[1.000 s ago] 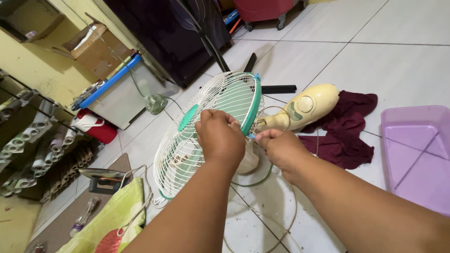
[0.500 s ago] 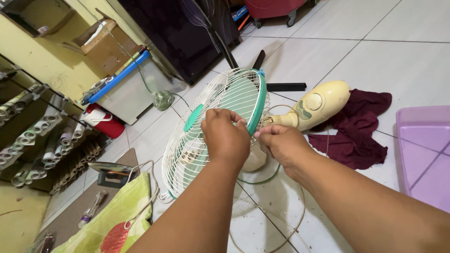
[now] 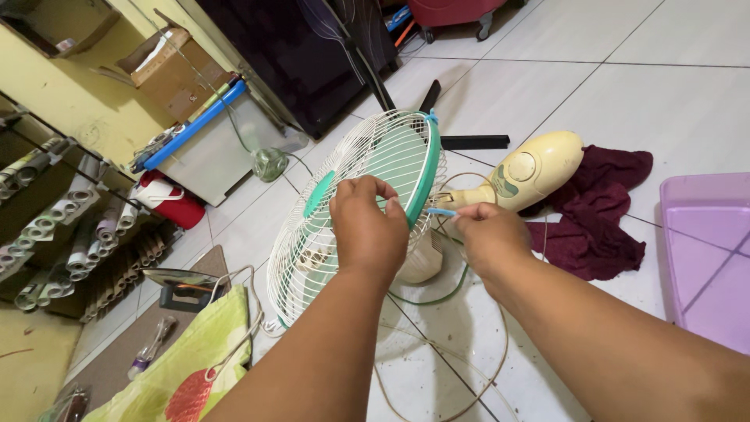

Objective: The person secures the front grill of a small electric fan by threading and tying blue zip ties around its perimeter. They use scissors to trim the excess length of each zip tie after tightening it.

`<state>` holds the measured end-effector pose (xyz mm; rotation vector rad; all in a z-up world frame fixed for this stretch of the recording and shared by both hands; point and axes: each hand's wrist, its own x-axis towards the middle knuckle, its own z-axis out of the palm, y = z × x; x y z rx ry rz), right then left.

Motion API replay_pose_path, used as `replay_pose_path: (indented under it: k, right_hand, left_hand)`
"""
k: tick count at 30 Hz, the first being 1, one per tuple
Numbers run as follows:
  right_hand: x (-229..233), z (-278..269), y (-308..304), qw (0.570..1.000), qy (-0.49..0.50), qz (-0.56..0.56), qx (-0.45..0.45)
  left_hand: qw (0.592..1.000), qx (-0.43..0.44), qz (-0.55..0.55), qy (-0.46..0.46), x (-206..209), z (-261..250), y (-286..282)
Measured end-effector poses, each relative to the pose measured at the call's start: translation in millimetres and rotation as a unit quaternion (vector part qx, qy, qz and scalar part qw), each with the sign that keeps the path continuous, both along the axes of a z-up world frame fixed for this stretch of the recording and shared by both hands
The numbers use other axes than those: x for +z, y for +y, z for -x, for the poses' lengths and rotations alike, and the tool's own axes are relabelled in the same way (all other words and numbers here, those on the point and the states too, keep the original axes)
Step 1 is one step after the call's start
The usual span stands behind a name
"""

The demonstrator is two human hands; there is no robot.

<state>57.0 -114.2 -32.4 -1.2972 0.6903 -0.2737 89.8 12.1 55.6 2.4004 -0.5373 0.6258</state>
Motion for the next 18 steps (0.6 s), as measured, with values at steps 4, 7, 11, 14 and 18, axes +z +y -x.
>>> replay_pose_path:
  k: [4, 7, 11, 14, 18]
  right_hand:
    - [12, 6, 1, 0.999, -0.010, 0.046, -0.019]
    - [20, 7, 0, 0.996, -0.010, 0.080, -0.036]
    - [22, 7, 0, 0.996, 0.002, 0.074, -0.055]
    - [21, 6, 1, 0.996, -0.010, 0.069, -0.063]
    - [19, 4, 0, 0.996, -0.031, 0.042, -0.069]
  left_hand:
    - [1.000, -0.019, 0.002, 0.006, 0, 2, 3]
    - [1.000, -0.022, 0.005, 0.013, 1, 4, 3]
    - [0.999, -0.025, 0.006, 0.026, 3, 7, 4]
    - [0.999, -0.027, 0.008, 0.031, 4, 7, 5]
    - [0.999, -0.021, -0.001, 0.023, 5, 7, 5]
